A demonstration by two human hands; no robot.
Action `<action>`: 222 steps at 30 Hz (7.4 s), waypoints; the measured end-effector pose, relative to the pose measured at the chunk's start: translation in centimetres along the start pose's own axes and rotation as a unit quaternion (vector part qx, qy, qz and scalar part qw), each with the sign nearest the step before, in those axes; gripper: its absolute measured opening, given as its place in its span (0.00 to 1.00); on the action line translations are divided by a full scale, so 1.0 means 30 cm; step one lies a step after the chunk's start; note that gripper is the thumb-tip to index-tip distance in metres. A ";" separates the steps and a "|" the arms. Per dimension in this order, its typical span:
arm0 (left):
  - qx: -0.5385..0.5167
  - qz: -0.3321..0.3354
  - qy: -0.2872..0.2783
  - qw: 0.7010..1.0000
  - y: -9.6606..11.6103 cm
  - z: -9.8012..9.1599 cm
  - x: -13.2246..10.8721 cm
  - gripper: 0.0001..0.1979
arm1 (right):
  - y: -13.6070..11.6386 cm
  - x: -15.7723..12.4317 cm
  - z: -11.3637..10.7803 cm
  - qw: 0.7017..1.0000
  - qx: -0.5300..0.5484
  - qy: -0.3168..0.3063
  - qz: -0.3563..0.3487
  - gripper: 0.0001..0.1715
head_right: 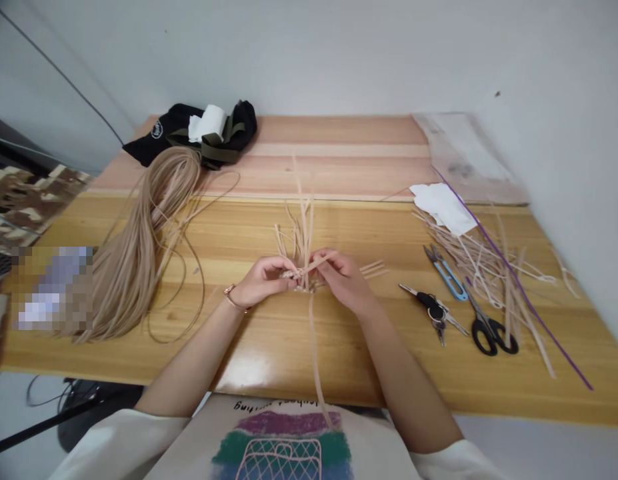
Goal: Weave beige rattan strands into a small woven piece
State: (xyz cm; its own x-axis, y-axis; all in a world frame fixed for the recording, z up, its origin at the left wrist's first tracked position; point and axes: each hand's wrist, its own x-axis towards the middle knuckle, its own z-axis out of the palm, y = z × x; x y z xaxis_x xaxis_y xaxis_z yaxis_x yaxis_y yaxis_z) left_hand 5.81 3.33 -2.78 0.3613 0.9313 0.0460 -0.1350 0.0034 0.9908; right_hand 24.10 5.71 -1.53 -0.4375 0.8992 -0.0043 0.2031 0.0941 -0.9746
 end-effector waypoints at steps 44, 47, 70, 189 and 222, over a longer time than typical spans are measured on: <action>-0.083 -0.059 0.075 0.992 -0.028 0.016 0.000 0.15 | -0.051 -0.044 -0.019 0.950 -0.224 0.117 -0.182 0.09; -0.062 -0.050 0.068 0.994 -0.035 0.018 0.003 0.16 | -0.057 -0.042 -0.004 0.944 -0.259 -0.004 -0.206 0.12; 0.146 0.051 0.027 0.988 -0.037 0.027 0.003 0.08 | 0.019 0.000 0.038 0.984 -0.137 0.093 0.072 0.09; 0.433 0.112 0.026 0.894 -0.018 -0.006 0.001 0.12 | 0.034 -0.009 0.071 0.949 0.236 0.109 0.179 0.15; 0.388 0.186 0.097 0.897 -0.007 0.006 0.006 0.08 | -0.003 -0.023 0.071 0.946 0.235 0.176 0.140 0.12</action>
State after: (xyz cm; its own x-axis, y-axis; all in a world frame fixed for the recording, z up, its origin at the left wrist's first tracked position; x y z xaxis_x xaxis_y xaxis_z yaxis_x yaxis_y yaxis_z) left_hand 6.06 3.42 -2.94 0.2477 0.8614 0.4435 0.4979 -0.5058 0.7045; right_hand 22.53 4.16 -1.91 -0.0894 0.9548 -0.2835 -0.1798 -0.2955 -0.9383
